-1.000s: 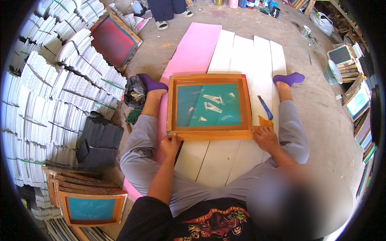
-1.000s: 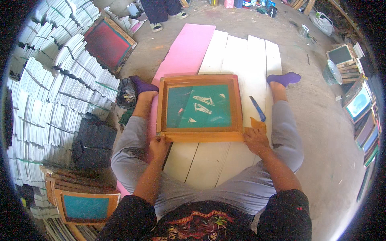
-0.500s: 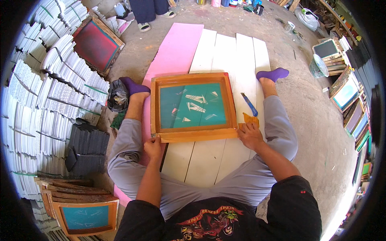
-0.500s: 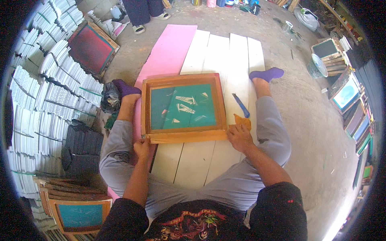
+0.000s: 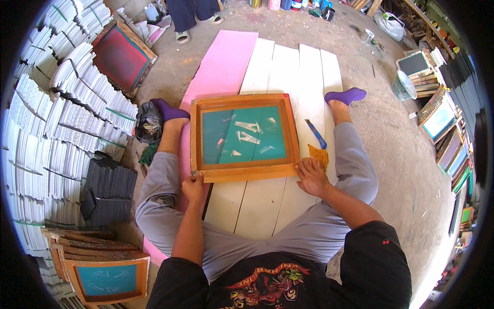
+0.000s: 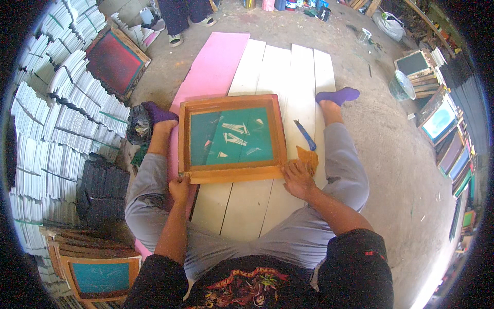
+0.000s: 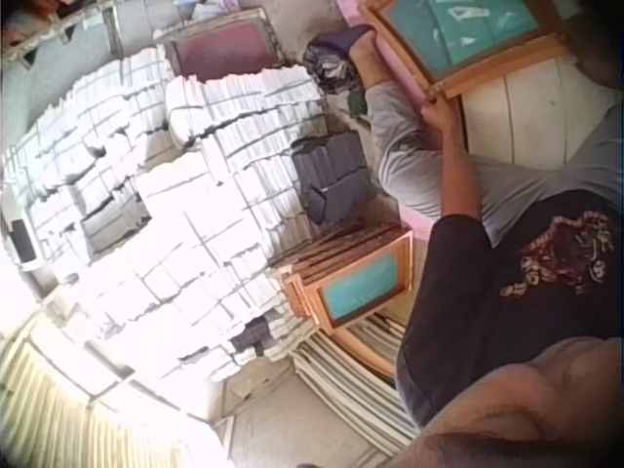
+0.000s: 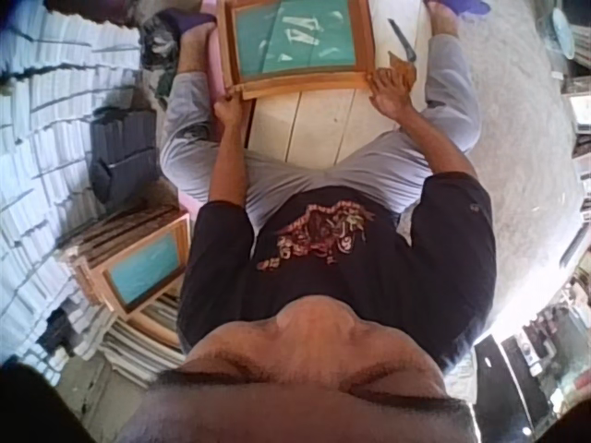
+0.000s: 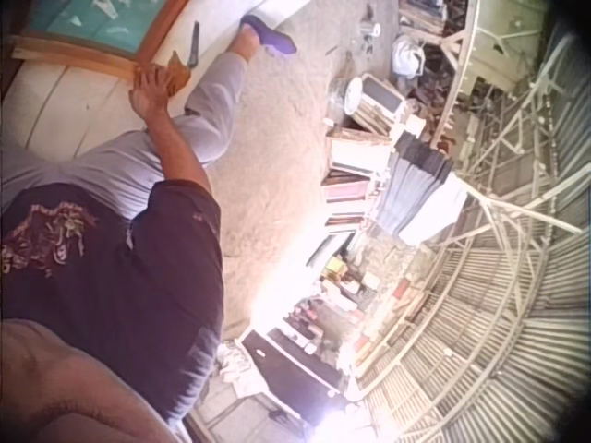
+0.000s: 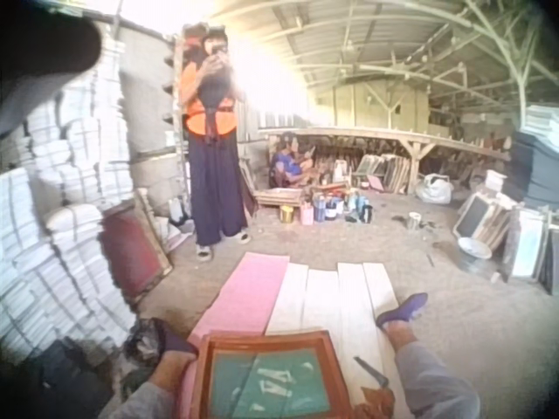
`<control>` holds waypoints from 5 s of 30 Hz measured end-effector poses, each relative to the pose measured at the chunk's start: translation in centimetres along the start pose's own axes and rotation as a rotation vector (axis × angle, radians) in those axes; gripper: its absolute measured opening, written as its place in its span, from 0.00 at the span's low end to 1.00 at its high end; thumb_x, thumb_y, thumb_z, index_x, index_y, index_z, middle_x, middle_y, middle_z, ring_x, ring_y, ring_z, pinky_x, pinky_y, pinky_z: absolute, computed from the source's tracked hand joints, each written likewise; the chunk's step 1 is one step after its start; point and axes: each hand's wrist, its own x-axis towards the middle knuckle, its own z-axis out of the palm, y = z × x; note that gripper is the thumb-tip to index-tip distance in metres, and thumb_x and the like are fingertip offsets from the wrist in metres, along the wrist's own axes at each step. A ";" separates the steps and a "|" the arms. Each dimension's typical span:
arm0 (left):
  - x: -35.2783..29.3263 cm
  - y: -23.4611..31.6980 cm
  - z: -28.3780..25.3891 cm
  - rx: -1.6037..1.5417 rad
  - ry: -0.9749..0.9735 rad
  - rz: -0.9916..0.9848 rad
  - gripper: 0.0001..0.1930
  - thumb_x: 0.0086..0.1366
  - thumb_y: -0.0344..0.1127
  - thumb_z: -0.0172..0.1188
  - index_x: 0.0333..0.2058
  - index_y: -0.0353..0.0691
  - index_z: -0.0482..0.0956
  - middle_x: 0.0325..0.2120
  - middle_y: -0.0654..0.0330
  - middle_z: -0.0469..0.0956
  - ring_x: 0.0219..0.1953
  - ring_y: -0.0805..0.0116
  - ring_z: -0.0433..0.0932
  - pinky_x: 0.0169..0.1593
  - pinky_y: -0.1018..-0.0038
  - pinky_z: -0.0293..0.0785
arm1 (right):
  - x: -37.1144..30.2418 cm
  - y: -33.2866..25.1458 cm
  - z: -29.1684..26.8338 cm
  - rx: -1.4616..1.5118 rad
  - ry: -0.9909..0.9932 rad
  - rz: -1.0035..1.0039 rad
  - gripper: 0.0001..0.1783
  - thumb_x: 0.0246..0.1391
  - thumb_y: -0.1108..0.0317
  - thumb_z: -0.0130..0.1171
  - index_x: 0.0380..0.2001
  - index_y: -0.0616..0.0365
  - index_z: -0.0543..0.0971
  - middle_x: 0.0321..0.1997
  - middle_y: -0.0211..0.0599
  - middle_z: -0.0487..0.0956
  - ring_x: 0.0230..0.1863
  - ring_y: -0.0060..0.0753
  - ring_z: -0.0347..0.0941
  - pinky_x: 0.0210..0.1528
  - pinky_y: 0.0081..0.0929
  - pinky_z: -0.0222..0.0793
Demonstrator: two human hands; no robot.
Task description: The person sits on the floor and applies masking tape to the edges of a wooden frame with a green screen. They repeatedly pull tape from a roll, press it along the frame edges, and smooth it down by hand.
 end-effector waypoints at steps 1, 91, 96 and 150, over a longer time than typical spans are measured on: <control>-0.1 0.1 -0.1 0.003 -0.005 0.009 0.16 0.59 0.41 0.72 0.30 0.29 0.87 0.22 0.46 0.84 0.26 0.56 0.84 0.36 0.61 0.77 | 0.2 0.4 -0.3 0.081 0.018 0.032 0.26 0.52 0.55 0.62 0.52 0.58 0.81 0.56 0.49 0.77 0.63 0.52 0.67 0.68 0.59 0.56; 0.7 -1.3 0.7 -0.037 -0.004 -0.023 0.18 0.58 0.42 0.72 0.31 0.27 0.86 0.26 0.43 0.84 0.30 0.49 0.85 0.38 0.58 0.77 | -3.1 -7.4 -5.1 0.695 -0.151 0.988 0.29 0.59 0.61 0.59 0.63 0.54 0.70 0.47 0.53 0.81 0.47 0.60 0.80 0.48 0.54 0.76; 0.7 -0.7 0.1 0.032 -0.006 0.032 0.19 0.59 0.43 0.72 0.31 0.28 0.86 0.26 0.44 0.84 0.30 0.51 0.85 0.38 0.58 0.78 | -0.1 1.8 -3.8 0.702 -0.130 0.990 0.28 0.52 0.52 0.69 0.53 0.52 0.76 0.35 0.49 0.84 0.42 0.56 0.81 0.43 0.51 0.75; -2.6 27.9 -16.6 -0.370 -0.380 0.705 0.05 0.62 0.24 0.70 0.33 0.29 0.83 0.32 0.60 0.84 0.36 0.75 0.80 0.40 0.76 0.77 | 16.0 -1.3 -4.3 1.655 -0.182 0.193 0.20 0.55 0.66 0.70 0.49 0.63 0.81 0.39 0.29 0.82 0.39 0.20 0.76 0.42 0.23 0.72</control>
